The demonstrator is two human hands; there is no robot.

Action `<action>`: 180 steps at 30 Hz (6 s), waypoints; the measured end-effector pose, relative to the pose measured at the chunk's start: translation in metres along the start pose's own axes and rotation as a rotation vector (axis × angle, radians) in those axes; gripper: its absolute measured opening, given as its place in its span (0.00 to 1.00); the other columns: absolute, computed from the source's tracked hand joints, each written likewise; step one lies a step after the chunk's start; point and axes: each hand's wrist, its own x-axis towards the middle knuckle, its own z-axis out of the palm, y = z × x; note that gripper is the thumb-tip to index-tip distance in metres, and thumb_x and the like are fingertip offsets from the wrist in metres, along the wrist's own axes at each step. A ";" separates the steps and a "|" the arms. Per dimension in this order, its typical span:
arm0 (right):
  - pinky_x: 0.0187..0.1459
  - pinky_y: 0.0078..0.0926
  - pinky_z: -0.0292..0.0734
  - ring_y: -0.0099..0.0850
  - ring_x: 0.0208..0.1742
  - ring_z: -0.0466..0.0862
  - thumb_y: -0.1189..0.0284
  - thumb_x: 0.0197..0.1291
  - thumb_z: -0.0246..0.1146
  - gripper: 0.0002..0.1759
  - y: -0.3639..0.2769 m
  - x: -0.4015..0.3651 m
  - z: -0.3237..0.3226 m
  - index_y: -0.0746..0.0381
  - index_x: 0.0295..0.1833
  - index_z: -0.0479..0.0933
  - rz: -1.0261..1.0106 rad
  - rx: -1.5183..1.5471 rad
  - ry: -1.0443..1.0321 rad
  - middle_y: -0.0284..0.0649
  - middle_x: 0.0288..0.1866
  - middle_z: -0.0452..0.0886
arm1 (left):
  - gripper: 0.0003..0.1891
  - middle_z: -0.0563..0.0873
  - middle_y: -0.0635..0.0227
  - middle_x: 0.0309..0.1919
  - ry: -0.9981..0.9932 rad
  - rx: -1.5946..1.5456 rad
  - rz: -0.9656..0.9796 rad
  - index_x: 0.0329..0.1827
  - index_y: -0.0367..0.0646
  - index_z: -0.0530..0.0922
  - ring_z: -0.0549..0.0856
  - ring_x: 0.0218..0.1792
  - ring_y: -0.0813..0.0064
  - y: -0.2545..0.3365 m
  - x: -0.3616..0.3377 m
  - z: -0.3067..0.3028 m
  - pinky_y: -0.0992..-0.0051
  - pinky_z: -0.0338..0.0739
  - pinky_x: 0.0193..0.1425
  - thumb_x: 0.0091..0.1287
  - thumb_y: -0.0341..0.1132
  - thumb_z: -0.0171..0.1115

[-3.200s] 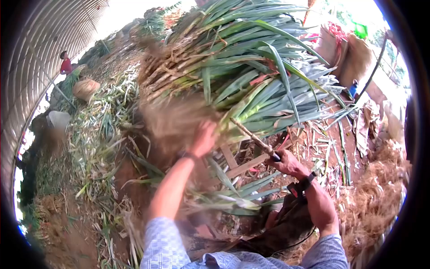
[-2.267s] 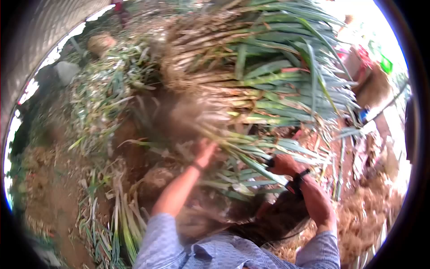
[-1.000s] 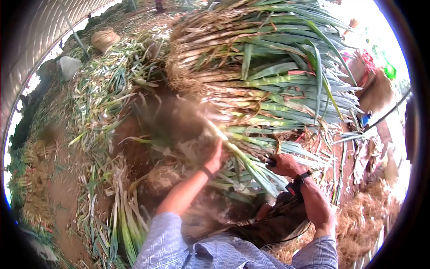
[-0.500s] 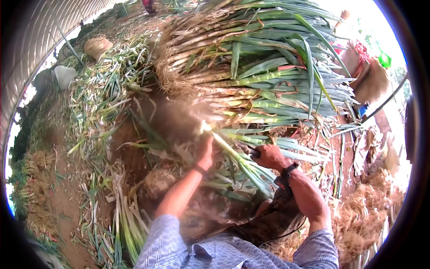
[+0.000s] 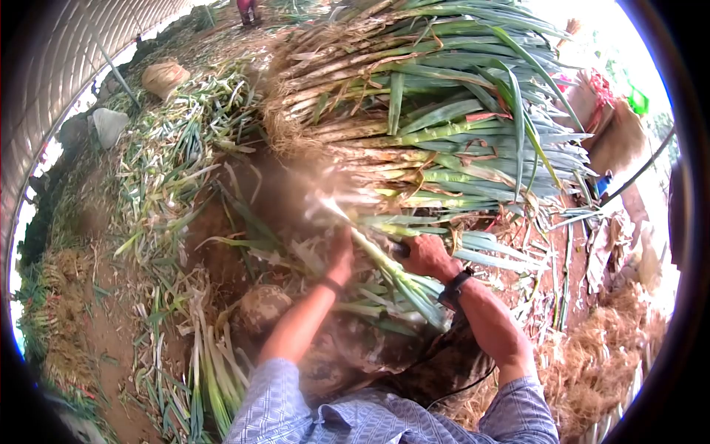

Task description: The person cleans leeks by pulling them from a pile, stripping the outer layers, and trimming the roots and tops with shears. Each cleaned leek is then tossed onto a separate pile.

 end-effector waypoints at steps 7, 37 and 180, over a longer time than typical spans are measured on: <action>0.37 0.49 0.78 0.51 0.33 0.84 0.51 0.58 0.63 0.21 0.005 0.011 0.014 0.59 0.36 0.84 0.055 -0.072 -0.026 0.50 0.28 0.84 | 0.22 0.82 0.60 0.44 -0.028 0.046 -0.002 0.58 0.42 0.72 0.87 0.38 0.64 -0.009 -0.002 -0.003 0.66 0.90 0.37 0.74 0.51 0.55; 0.36 0.50 0.77 0.52 0.32 0.83 0.56 0.55 0.64 0.18 -0.008 0.002 0.010 0.62 0.33 0.82 -0.028 -0.045 -0.045 0.53 0.28 0.83 | 0.15 0.85 0.57 0.37 0.106 0.088 -0.142 0.47 0.33 0.75 0.88 0.29 0.65 0.012 -0.031 0.007 0.71 0.88 0.24 0.71 0.40 0.61; 0.31 0.46 0.75 0.54 0.29 0.82 0.61 0.55 0.66 0.16 -0.010 -0.020 0.001 0.63 0.41 0.80 -0.290 0.140 0.216 0.53 0.27 0.81 | 0.29 0.70 0.76 0.20 -0.330 -0.213 0.126 0.41 0.50 0.74 0.69 0.21 0.77 0.113 -0.072 0.007 0.71 0.66 0.23 0.73 0.68 0.40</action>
